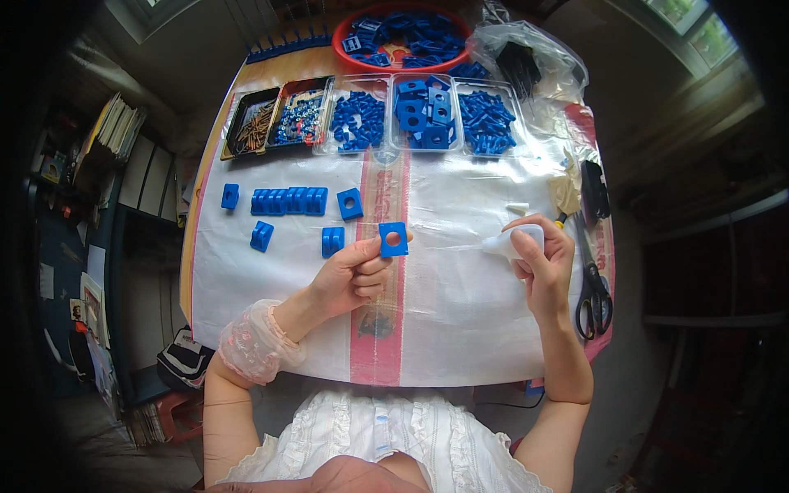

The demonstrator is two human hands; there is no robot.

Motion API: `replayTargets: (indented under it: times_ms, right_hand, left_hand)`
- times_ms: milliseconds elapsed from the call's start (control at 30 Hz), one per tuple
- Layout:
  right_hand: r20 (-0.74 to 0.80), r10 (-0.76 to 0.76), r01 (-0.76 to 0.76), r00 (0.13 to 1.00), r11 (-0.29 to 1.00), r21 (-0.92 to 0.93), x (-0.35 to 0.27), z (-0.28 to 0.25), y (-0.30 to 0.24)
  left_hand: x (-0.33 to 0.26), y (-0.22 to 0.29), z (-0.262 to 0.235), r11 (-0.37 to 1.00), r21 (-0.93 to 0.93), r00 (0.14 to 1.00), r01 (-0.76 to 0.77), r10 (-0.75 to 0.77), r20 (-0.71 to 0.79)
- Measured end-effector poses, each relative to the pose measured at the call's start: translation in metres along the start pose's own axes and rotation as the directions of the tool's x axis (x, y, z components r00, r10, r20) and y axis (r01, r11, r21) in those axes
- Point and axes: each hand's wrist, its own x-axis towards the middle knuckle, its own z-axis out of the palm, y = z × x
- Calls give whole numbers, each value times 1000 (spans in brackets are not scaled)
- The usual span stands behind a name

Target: The person is assembling small blue plastic housings by applying glue from a tube and inserting small orange components.

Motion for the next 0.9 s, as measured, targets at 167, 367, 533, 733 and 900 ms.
replayTargets:
  times_ms: [167,367,533,733,900]
  right_hand:
    - [-4,6,-6,1000,1000,0,0,0,1]
    - [6,9,-9,1000,1000,5,0,0,0]
    - [3,6,-6,1000,1000,13,0,0,0]
    - [0,19,-19,1000,1000,12,0,0,1]
    - [0,15,-15,1000,1000,15,0,0,1]
  left_hand:
    - [0,1,1,1000,3,999,-7,7,38]
    - [0,0,0,1000,-14,1000,-1,2,14]
    - [0,-1,-2,1000,-17,1000,5,-5,-2]
    - [1,-1,-2,1000,-8,1000,2,-2,10]
    - [0,-1,-1,1000,-13,1000,1,-1,11]
